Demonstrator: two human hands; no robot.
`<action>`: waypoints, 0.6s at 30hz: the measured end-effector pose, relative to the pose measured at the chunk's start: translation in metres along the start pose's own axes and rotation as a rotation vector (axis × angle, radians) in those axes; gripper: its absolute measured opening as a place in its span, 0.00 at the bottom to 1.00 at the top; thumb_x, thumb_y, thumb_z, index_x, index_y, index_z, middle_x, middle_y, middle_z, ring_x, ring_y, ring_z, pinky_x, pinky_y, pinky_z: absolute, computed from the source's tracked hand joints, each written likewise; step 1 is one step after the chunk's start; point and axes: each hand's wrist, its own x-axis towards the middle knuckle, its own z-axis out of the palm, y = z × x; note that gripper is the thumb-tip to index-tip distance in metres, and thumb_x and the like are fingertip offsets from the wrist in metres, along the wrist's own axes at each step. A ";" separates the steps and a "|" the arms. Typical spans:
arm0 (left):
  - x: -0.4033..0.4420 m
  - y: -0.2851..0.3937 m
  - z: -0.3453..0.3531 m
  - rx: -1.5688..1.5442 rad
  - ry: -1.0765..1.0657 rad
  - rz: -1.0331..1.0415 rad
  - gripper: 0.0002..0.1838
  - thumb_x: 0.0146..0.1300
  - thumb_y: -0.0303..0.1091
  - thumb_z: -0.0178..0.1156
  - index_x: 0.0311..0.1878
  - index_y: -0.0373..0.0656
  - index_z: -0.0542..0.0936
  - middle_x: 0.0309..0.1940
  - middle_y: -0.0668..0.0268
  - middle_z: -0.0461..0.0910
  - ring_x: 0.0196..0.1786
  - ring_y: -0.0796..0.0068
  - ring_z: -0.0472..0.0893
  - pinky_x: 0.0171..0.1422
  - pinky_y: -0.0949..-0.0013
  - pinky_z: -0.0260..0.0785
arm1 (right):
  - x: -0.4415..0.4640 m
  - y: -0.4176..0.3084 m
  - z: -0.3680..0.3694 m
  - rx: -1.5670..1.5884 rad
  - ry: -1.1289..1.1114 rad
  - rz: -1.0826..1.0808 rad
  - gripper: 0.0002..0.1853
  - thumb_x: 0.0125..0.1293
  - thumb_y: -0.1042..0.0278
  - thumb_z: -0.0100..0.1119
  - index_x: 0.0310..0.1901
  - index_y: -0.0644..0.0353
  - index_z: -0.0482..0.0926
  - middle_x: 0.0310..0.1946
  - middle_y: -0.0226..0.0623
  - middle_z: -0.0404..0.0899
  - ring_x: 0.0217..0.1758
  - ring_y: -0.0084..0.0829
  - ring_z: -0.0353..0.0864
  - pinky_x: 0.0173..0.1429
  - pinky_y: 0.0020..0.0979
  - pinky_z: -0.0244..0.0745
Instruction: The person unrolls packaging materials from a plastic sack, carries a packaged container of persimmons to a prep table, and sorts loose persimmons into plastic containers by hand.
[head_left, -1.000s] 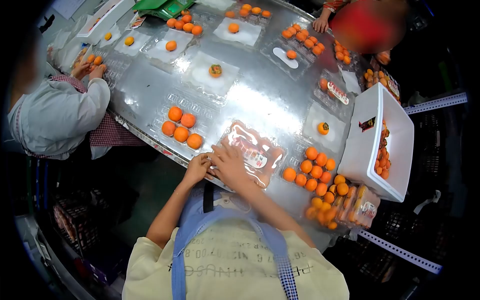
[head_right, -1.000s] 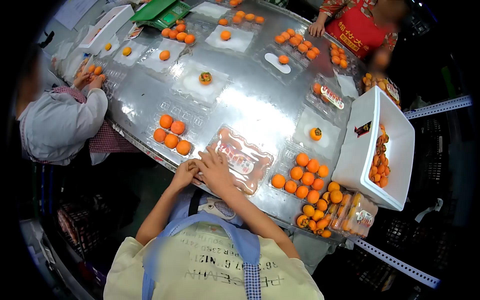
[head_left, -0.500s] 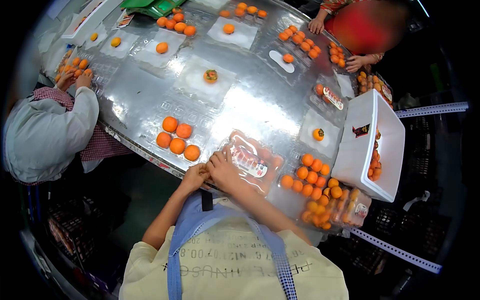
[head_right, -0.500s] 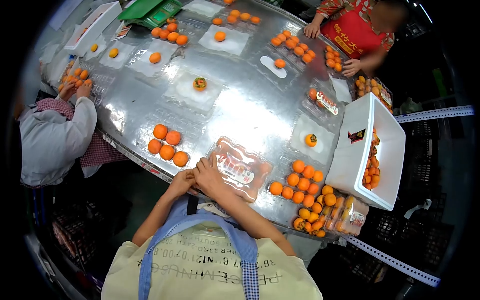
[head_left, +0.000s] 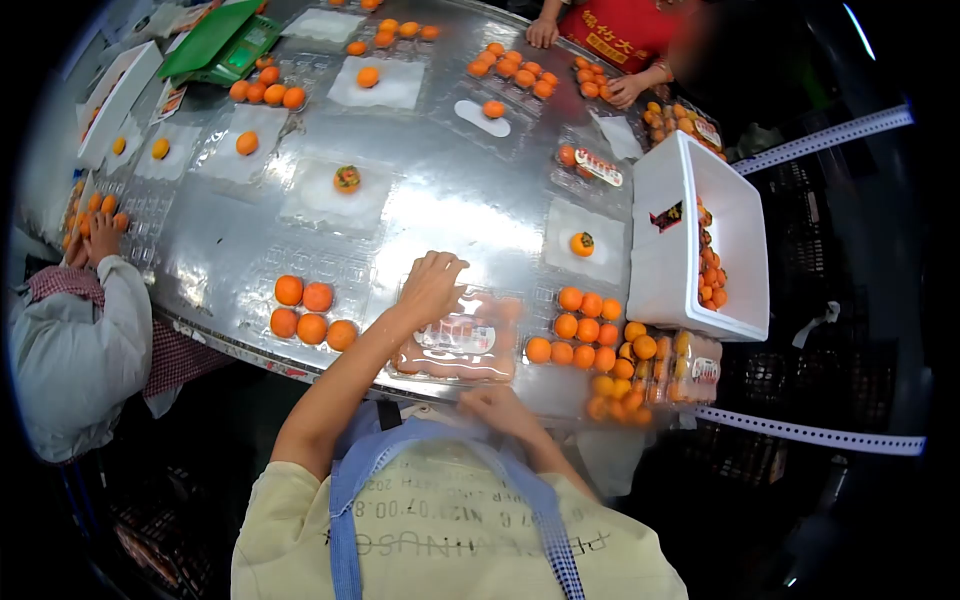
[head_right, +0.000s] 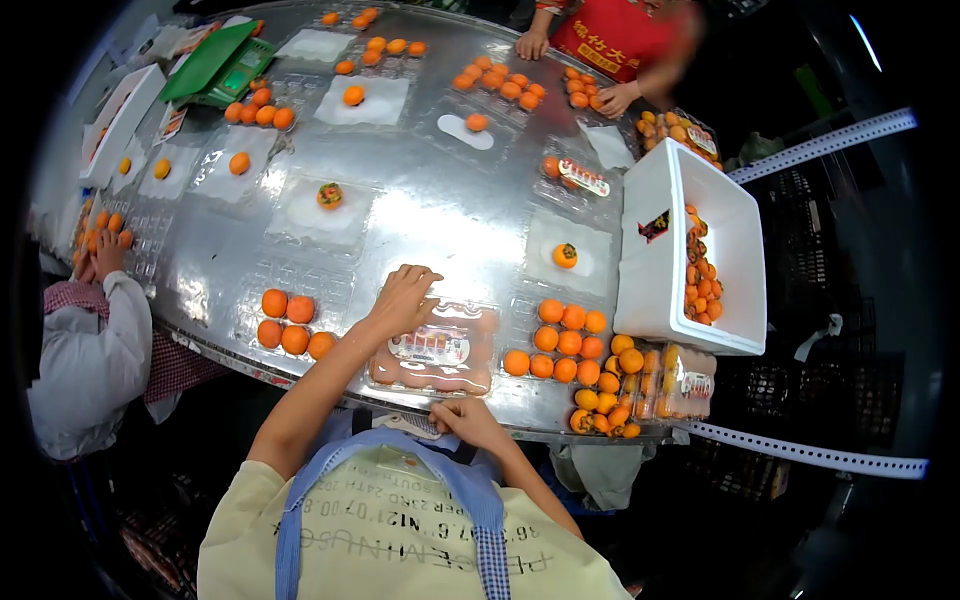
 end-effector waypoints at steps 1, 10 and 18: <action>0.006 -0.005 0.011 0.041 -0.019 0.006 0.21 0.56 0.42 0.62 0.49 0.40 0.78 0.48 0.59 0.77 0.53 0.59 0.72 0.57 0.66 0.65 | -0.001 0.014 0.002 0.027 0.016 0.037 0.17 0.69 0.57 0.54 0.34 0.65 0.82 0.18 0.28 0.76 0.23 0.16 0.71 0.29 0.23 0.67; -0.012 -0.019 0.000 -0.006 -0.011 -0.438 0.20 0.65 0.51 0.49 0.42 0.46 0.81 0.39 0.56 0.79 0.47 0.56 0.77 0.50 0.56 0.71 | 0.027 0.009 0.028 -0.164 0.481 -0.088 0.22 0.68 0.50 0.52 0.47 0.63 0.75 0.38 0.49 0.82 0.40 0.42 0.82 0.47 0.38 0.74; -0.058 -0.023 0.012 -0.327 -0.044 -0.781 0.22 0.68 0.48 0.49 0.45 0.35 0.71 0.41 0.48 0.76 0.42 0.52 0.78 0.48 0.54 0.71 | 0.069 -0.010 -0.020 -0.577 0.683 -0.080 0.30 0.62 0.44 0.55 0.50 0.68 0.74 0.42 0.55 0.75 0.48 0.51 0.74 0.54 0.44 0.69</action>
